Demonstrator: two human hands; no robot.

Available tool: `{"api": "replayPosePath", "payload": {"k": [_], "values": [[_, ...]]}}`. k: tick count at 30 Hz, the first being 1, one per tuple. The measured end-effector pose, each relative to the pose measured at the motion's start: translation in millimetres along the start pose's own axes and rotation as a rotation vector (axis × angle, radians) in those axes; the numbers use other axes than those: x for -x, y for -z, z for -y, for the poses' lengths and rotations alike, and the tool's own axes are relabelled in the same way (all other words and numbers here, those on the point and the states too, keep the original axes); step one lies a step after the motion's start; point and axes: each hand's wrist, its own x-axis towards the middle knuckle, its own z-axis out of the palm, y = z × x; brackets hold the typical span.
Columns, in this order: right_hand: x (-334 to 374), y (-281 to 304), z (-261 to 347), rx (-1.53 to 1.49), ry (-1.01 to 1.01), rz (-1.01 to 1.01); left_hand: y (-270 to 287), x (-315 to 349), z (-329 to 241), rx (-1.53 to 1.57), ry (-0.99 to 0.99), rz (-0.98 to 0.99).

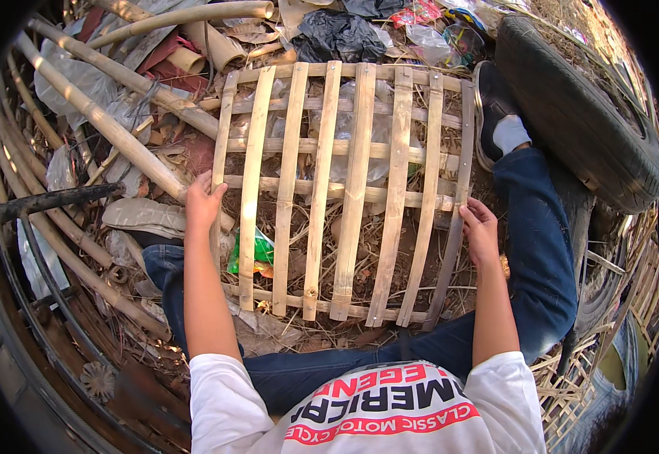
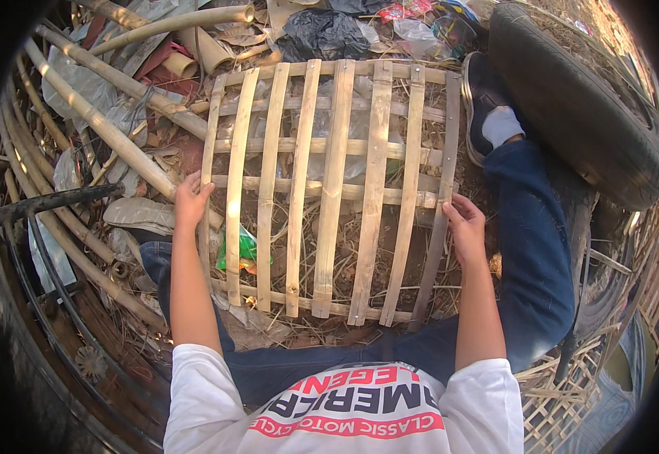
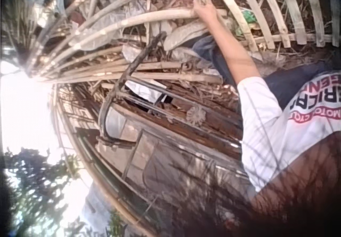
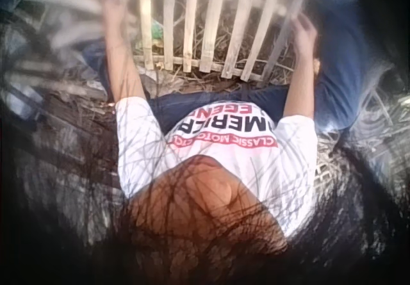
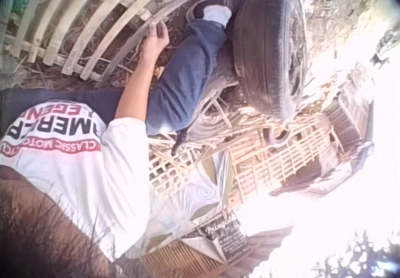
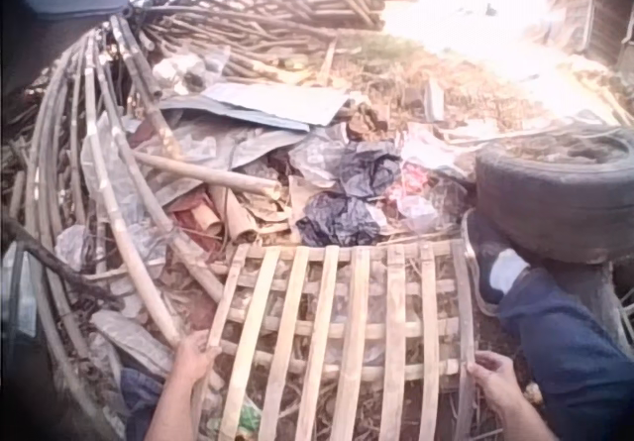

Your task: The person builds a bamboo structure by placing bamboo strips onto a frame and hammering nails into them using a hammer.

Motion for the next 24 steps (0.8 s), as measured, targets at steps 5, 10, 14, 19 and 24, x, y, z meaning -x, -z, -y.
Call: {"api": "replayPosePath", "payload": {"k": [5, 10, 14, 19, 24], "values": [[-2.6, 8.6, -4.0, 0.021, -0.006, 0.000, -3.8, 2.7, -12.7, 0.047, 0.023, 0.021], [-4.8, 9.6, -4.7, 0.012, -0.002, 0.017, -2.2, 2.5, -7.0, 0.038, 0.015, 0.013], [-4.8, 8.8, -4.0, 0.010, -0.014, 0.010, -1.0, 1.5, -3.3, 0.009, -0.002, 0.004], [-9.9, 17.5, -10.4, 0.039, -0.023, 0.003, -2.4, 1.2, -5.3, 0.024, 0.004, -0.004], [-8.6, 14.1, -10.8, 0.011, -0.009, -0.002, -1.9, 1.3, -8.4, 0.044, 0.035, -0.012]]}}
